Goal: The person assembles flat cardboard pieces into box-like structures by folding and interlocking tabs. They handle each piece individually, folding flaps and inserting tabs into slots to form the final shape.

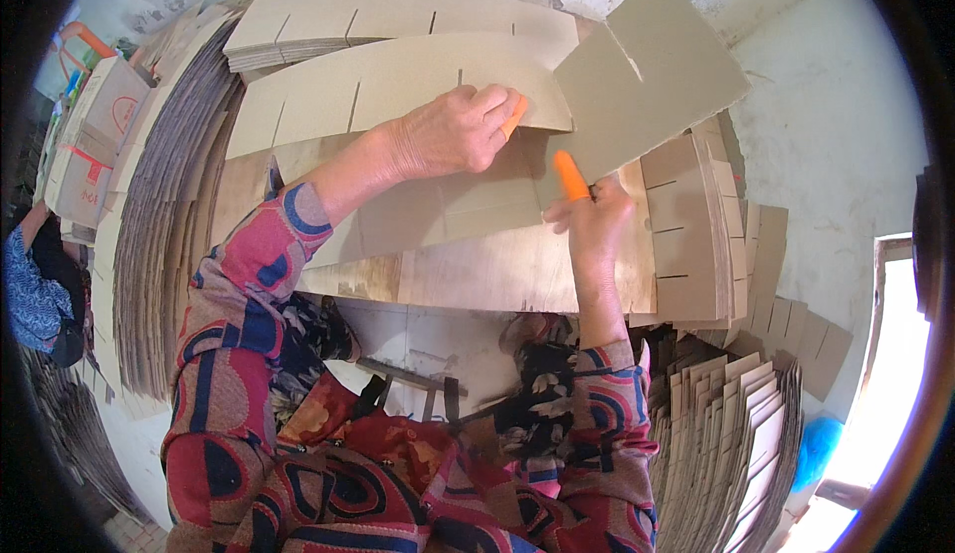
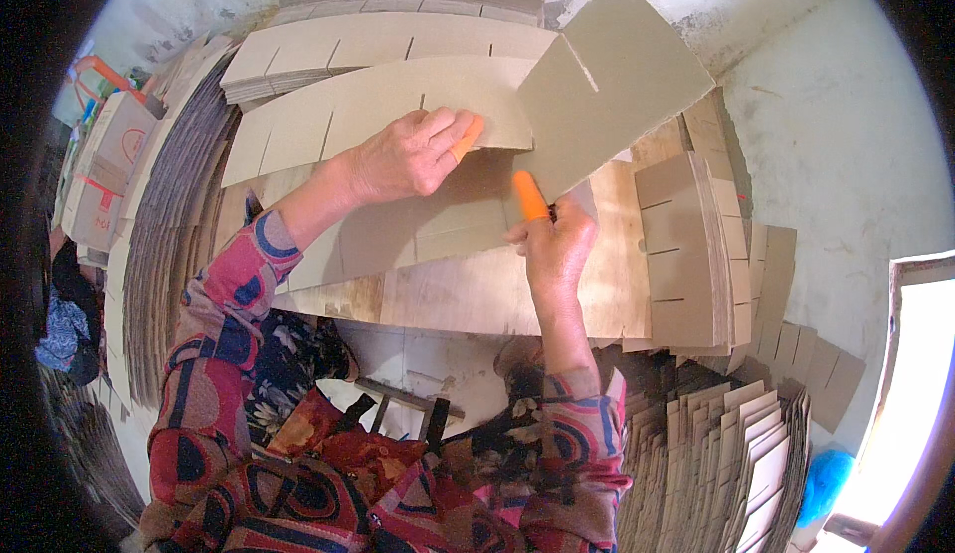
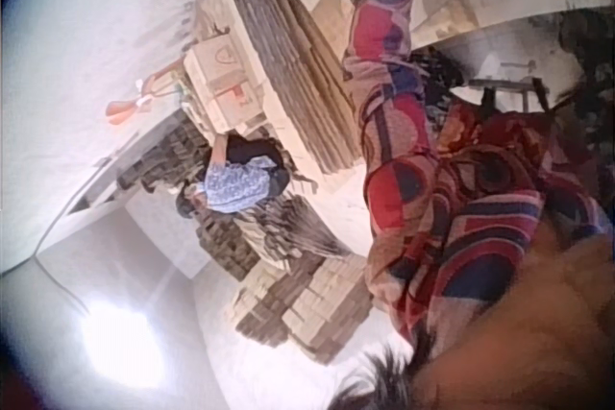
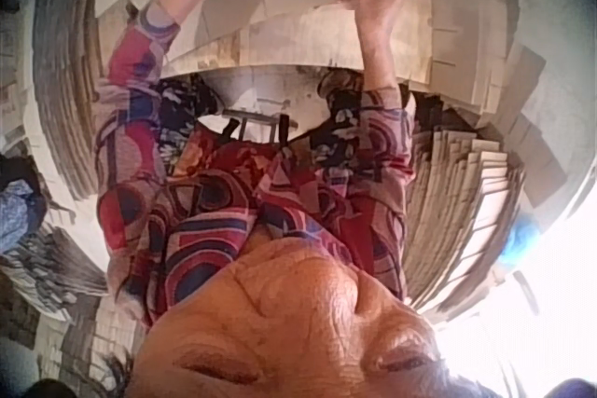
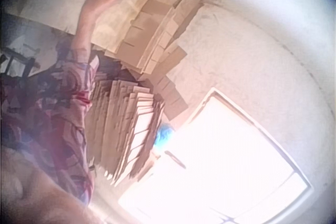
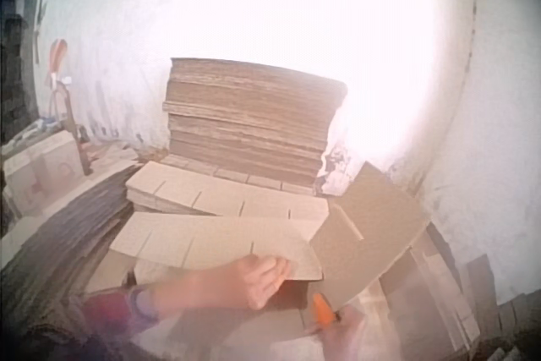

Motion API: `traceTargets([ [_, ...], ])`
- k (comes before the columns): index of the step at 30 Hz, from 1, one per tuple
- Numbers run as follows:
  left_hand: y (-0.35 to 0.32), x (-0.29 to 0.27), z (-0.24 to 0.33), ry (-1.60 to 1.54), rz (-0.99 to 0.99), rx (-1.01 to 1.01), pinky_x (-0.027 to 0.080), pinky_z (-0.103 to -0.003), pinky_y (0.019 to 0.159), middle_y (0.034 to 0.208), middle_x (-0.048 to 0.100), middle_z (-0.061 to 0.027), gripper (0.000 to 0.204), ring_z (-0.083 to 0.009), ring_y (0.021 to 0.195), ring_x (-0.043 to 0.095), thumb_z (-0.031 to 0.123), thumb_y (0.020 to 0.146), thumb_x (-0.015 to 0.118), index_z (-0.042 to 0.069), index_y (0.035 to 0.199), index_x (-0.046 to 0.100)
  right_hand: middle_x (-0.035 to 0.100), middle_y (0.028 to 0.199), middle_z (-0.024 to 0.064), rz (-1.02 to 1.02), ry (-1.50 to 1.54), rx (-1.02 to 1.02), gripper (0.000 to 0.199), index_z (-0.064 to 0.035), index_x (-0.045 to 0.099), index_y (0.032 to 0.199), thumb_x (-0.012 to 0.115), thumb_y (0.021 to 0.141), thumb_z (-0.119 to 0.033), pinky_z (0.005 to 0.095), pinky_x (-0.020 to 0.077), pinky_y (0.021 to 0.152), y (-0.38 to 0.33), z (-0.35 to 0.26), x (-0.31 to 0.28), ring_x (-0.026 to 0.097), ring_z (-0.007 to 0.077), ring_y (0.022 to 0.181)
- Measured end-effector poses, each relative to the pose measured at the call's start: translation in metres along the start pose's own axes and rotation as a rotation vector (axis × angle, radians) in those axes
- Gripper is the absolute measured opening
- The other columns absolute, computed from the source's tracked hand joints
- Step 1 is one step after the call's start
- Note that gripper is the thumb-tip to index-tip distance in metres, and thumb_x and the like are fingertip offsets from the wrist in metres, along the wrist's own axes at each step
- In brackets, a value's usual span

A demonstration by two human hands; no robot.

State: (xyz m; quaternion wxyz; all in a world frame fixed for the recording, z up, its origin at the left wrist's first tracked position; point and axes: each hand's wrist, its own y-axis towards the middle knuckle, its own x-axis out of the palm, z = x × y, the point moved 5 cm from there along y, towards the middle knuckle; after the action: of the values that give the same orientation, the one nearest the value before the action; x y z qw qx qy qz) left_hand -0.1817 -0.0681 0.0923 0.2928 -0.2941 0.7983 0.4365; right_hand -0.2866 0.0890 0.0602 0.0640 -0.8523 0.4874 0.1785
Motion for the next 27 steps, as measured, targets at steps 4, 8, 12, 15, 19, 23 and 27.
traceTargets([
  [4,0.001,-0.003,0.007,0.005,-0.059,0.049,0.052,-0.027,0.060,0.110,0.062,-0.0195,0.027,-0.0242,0.094,0.057,0.010,0.062,0.063,-0.007,0.083,0.066,0.063,0.063,0.0100,0.166,-0.045,-0.185,0.027,0.0043,0.062,0.093,0.050,0.071,0.015,0.0277,0.0451,0.044,-0.001,-0.027,-0.018,0.057,0.0141,0.047],
  [8,0.006,-0.018,0.031,-0.029,-0.005,0.035,0.052,-0.028,0.058,0.105,0.063,-0.0213,0.030,-0.0256,0.093,0.057,0.011,0.061,0.062,-0.009,0.084,0.065,0.063,0.067,0.0083,0.211,-0.101,-0.222,0.027,0.0059,0.065,0.096,0.049,0.076,0.015,0.0244,0.0370,0.041,-0.003,-0.028,-0.027,0.052,0.0107,0.044],
  [12,0.005,-0.027,0.055,-0.128,0.076,0.016,0.051,-0.028,0.057,0.103,0.063,-0.0230,0.035,-0.0263,0.091,0.057,0.012,0.058,0.061,-0.011,0.084,0.065,0.066,0.073,0.0092,0.196,0.002,-0.213,0.031,0.0070,0.066,0.099,0.045,0.077,0.016,0.0225,0.0326,0.036,-0.002,-0.020,-0.028,0.050,0.0092,0.041],
  [15,0.001,-0.024,0.072,-0.170,0.109,0.019,0.052,-0.029,0.057,0.103,0.063,-0.0235,0.039,-0.0252,0.089,0.056,0.013,0.054,0.061,-0.012,0.084,0.065,0.062,0.059,0.0097,0.235,-0.026,-0.189,0.028,0.0047,0.062,0.093,0.050,0.070,0.014,0.0274,0.0425,0.045,-0.001,-0.021,-0.033,0.058,0.0148,0.044],
  [19,-0.001,-0.032,0.078,-0.204,0.094,-0.026,0.053,-0.031,0.062,0.101,0.064,-0.0193,0.042,-0.0254,0.085,0.056,0.015,0.058,0.068,-0.010,0.091,0.065,0.060,0.056,0.0094,0.258,-0.073,-0.187,0.025,0.0048,0.062,0.090,0.052,0.069,0.014,0.0288,0.0443,0.045,-0.002,-0.016,-0.033,0.060,0.0155,0.045],
  [23,-0.006,-0.029,0.054,-0.587,0.067,-0.303,0.051,-0.033,0.069,0.097,0.063,-0.0141,0.057,-0.0258,0.081,0.056,0.033,0.068,0.076,-0.006,0.106,0.061,0.061,0.056,0.0091,0.230,-0.018,-0.136,0.025,0.0053,0.063,0.088,0.053,0.068,0.015,0.0287,0.0439,0.044,-0.002,-0.018,-0.027,0.059,0.0141,0.046],
  [27,-0.016,-0.003,-0.006,-0.427,0.021,-0.436,0.049,-0.038,0.073,0.102,0.061,-0.0146,0.064,-0.0273,0.087,0.054,0.045,0.075,0.073,-0.005,0.113,0.057,0.061,0.057,0.0096,0.236,-0.106,-0.102,0.028,0.0052,0.064,0.088,0.054,0.065,0.015,0.0280,0.0441,0.045,-0.002,-0.011,-0.028,0.058,0.0131,0.049],
])
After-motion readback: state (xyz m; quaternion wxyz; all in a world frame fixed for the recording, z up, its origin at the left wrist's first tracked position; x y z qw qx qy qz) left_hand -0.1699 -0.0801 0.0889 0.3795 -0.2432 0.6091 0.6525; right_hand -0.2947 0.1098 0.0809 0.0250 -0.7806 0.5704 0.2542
